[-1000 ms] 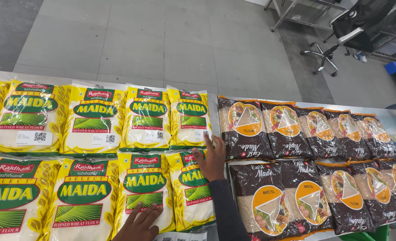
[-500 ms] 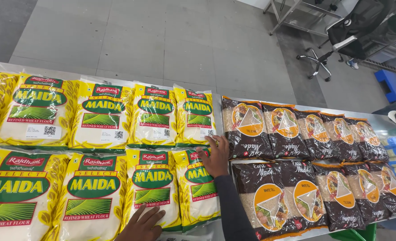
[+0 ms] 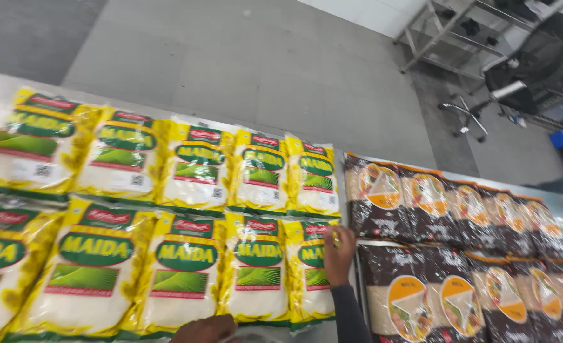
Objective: The person peels QR code labels from a sheet and applies them to bags of flour arranged on a table.
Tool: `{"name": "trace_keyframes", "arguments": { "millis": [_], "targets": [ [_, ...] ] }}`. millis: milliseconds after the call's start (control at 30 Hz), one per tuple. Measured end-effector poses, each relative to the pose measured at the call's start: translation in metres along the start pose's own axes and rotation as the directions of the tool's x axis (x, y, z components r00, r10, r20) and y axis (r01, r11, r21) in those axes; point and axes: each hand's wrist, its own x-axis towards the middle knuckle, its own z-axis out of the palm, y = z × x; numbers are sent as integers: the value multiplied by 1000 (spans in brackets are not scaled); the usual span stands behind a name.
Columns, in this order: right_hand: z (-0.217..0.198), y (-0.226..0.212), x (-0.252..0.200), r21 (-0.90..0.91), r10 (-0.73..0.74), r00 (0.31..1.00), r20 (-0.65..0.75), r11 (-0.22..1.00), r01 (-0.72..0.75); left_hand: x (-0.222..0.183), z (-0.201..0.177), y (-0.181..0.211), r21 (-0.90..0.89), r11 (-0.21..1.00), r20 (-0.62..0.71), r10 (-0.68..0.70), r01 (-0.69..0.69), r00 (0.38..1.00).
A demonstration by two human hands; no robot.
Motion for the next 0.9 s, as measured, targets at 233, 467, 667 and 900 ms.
{"name": "trace_keyframes", "arguments": {
  "millis": [233, 467, 667, 900],
  "targets": [
    [14, -80, -103, 445, -10, 961, 277, 887, -119, -66, -76, 18, -371, 877, -242, -408, 305, 880],
    [87, -191, -124, 652, 310, 645, 698, 97, -752, -120, -142, 17, -673, 727, -381, -497, 134, 780],
    [139, -261, -137, 466, 349, 625, 699, 441, -767, -160, -170, -11, -754, 657, -344, -433, 30, 833],
    [196, -332, -160, 443, 379, 554, 741, 345, -828, -194, -206, -35, -755, 646, -478, -426, -111, 768]
  ]
}}
